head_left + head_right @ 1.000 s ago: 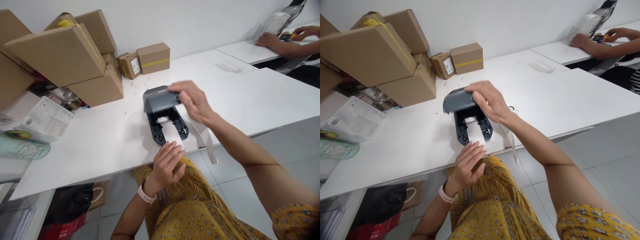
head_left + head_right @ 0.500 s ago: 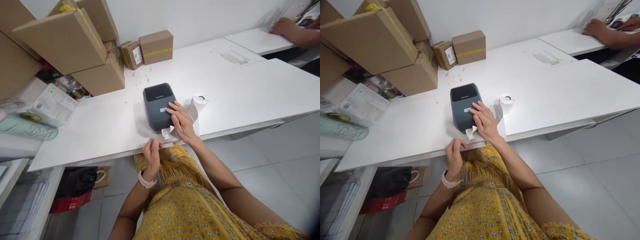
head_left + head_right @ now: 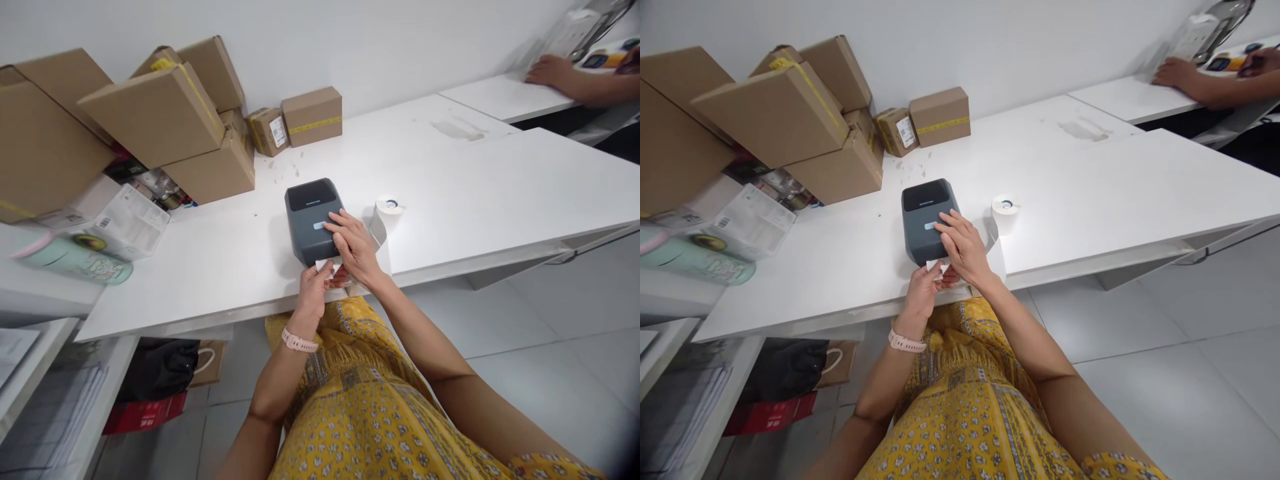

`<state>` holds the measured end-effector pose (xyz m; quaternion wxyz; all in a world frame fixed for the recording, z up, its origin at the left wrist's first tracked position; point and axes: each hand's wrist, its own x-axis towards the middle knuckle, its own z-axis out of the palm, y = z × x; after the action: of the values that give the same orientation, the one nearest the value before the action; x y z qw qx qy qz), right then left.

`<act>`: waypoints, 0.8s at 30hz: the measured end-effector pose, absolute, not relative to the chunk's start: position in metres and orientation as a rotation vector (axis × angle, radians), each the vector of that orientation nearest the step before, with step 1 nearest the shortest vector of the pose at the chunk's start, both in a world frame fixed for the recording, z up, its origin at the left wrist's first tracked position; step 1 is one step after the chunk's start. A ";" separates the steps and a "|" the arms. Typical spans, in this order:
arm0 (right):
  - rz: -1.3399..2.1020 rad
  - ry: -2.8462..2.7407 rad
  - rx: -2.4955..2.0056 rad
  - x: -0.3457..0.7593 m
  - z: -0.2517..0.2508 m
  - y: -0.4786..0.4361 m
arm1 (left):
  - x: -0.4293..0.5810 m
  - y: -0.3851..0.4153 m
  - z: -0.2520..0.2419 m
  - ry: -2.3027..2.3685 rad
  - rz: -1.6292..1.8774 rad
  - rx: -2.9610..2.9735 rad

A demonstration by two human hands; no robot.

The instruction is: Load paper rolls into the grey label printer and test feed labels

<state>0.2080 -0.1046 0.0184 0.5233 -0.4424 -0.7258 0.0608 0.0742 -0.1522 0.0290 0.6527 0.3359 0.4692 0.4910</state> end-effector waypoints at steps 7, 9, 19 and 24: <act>0.126 -1.782 -1.109 0.207 0.025 -0.103 | 0.063 -0.165 0.010 1.118 1.031 0.969; 0.060 -1.811 -1.158 0.206 0.029 -0.102 | 0.053 -0.170 0.003 1.137 1.000 1.051; -0.135 -2.075 -1.120 0.212 0.054 -0.084 | 0.010 -0.151 0.011 1.432 1.500 1.063; 0.185 -2.046 -0.979 0.228 0.041 -0.089 | 0.009 -0.139 0.012 1.457 1.578 1.232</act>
<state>0.2277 -0.0887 0.0411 0.4197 -0.3906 -0.8160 0.0739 0.0087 -0.1387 0.0117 0.3266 0.4703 0.5562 0.6024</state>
